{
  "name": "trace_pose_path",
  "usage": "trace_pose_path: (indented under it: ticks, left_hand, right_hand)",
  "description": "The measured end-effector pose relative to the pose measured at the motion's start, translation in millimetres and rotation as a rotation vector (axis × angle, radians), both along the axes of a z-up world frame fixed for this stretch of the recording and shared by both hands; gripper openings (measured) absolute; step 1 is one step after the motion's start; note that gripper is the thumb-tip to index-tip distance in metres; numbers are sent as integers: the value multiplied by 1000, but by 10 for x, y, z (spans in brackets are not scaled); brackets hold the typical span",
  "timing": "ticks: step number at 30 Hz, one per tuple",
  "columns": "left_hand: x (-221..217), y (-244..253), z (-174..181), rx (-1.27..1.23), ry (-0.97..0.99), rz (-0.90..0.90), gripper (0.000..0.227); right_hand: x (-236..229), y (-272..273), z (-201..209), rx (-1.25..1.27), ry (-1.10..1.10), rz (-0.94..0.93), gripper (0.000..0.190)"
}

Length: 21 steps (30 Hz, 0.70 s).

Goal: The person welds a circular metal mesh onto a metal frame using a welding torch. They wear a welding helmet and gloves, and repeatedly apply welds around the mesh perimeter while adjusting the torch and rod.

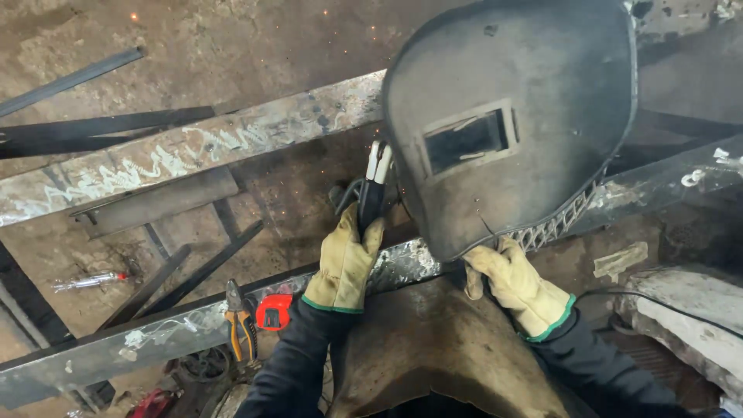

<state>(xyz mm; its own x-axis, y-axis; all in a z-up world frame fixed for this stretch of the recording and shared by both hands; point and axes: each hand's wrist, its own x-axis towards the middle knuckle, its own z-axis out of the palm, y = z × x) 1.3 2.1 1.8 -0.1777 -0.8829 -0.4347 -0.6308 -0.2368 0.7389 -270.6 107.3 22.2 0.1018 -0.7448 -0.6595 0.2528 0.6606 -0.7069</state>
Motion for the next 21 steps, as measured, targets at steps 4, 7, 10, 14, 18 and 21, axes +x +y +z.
trace_pose_path:
  ticks: [4, 7, 10, 14, 18, 21]
  left_hand:
    - [59, 153, -3, -68, 58, 46, 38]
    - [63, 111, 371, 586, 159, 400, 35]
    - [133, -38, 744, 268, 140, 211, 34]
    - [87, -386, 909, 185, 58, 109, 38]
    - [52, -525, 651, 184, -11, 4, 42]
    - [37, -554, 481, 320, 75, 21, 43]
  right_hand:
    - [44, -212, 180, 192, 2, -174, 16]
    - [-8, -385, 312, 176, -54, -387, 20]
    - [-89, -483, 363, 307, 48, -511, 20]
    - [-267, -384, 167, 170, -147, -500, 20]
    - [-311, -318, 98, 187, -115, -464, 20]
    - [-499, -28, -315, 115, -507, -482, 34]
